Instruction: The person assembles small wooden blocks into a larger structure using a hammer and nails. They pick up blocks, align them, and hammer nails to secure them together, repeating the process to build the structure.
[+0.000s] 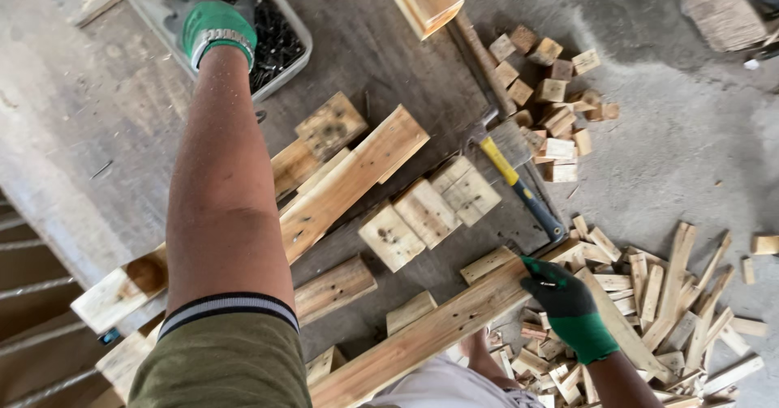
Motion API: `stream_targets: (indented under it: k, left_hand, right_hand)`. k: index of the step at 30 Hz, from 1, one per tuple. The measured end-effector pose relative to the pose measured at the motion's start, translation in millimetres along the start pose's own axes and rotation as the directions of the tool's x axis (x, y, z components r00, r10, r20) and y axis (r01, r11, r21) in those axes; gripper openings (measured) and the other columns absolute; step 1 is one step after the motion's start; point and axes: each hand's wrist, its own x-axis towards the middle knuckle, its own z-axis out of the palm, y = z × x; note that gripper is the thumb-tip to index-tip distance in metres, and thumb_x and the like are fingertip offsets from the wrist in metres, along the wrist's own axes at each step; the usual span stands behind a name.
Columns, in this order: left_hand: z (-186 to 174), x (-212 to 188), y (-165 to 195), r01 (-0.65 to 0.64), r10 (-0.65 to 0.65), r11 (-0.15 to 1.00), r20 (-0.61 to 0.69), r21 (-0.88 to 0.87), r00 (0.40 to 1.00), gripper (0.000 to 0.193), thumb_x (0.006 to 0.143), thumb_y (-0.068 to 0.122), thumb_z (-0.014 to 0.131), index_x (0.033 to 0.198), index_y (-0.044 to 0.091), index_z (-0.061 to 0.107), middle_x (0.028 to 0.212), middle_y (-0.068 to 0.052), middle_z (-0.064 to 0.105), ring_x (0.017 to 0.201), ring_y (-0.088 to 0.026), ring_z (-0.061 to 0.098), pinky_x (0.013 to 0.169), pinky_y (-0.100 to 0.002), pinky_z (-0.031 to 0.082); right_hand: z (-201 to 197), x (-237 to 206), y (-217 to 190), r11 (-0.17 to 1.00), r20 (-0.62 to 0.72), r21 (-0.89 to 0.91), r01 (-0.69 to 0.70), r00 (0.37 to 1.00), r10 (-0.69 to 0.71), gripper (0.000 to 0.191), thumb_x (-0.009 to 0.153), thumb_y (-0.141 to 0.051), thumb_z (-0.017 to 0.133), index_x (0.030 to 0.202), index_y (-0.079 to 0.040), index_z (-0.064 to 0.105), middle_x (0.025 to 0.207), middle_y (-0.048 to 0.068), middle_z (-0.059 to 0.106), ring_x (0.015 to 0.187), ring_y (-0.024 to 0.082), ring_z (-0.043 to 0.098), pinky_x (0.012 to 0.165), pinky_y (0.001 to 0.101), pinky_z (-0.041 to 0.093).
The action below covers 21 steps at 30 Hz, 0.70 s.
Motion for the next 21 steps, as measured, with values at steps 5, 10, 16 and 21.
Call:
stream_targets:
  k: [5, 10, 16, 21]
  left_hand:
    - [-12, -8, 16, 0.119, -0.125, 0.99, 0.094, 0.069, 0.988, 0.073, 0.088, 0.054, 0.076, 0.143, 0.012, 0.054, 0.156, -0.014, 0.041, 0.148, -0.04, 0.034, 0.118, -0.043, 0.04]
    - [4, 3, 10, -0.248, 0.219, 0.899, 0.12, 0.36, 0.968, 0.067, 0.086, 0.04, 0.072, 0.142, 0.008, 0.05, 0.144, -0.019, 0.049, 0.134, -0.038, 0.042, 0.108, -0.06, 0.036]
    - [13, 6, -15, -0.223, 0.2, 0.963, 0.154, 0.148, 0.967, 0.049, 0.096, 0.035, 0.07, 0.13, 0.001, 0.061, 0.134, -0.028, 0.055, 0.117, -0.041, 0.06, 0.096, -0.048, 0.051]
    - [0, 8, -28, 0.166, -0.026, 0.793, 0.239, -0.587, 0.971, 0.03, 0.09, 0.024, 0.058, 0.117, 0.014, 0.066, 0.102, -0.012, 0.069, 0.086, -0.027, 0.068, 0.079, -0.046, 0.057]
  right_hand:
    - [-3, -1, -4, 0.99, 0.031, 0.119, -0.08, 0.997, 0.076, 0.044, 0.085, -0.015, 0.077, 0.128, -0.008, 0.073, 0.112, 0.008, 0.079, 0.098, 0.013, 0.07, 0.083, 0.0301, 0.057]
    - [-4, -1, -3, 0.994, 0.022, 0.063, -0.091, 0.996, 0.089, 0.044, 0.085, -0.016, 0.078, 0.128, -0.008, 0.073, 0.112, 0.007, 0.08, 0.097, 0.013, 0.069, 0.082, 0.0301, 0.056]
    - [-3, 5, 8, 0.999, 0.008, 0.02, -0.024, 1.0, 0.024, 0.042, 0.085, -0.016, 0.079, 0.126, -0.007, 0.074, 0.11, 0.006, 0.08, 0.097, 0.012, 0.067, 0.084, 0.0292, 0.055]
    - [-3, 4, 11, 0.995, 0.028, 0.098, 0.008, 1.0, -0.01, 0.044, 0.084, -0.016, 0.079, 0.127, -0.007, 0.074, 0.111, 0.006, 0.079, 0.097, 0.012, 0.068, 0.085, 0.0293, 0.055]
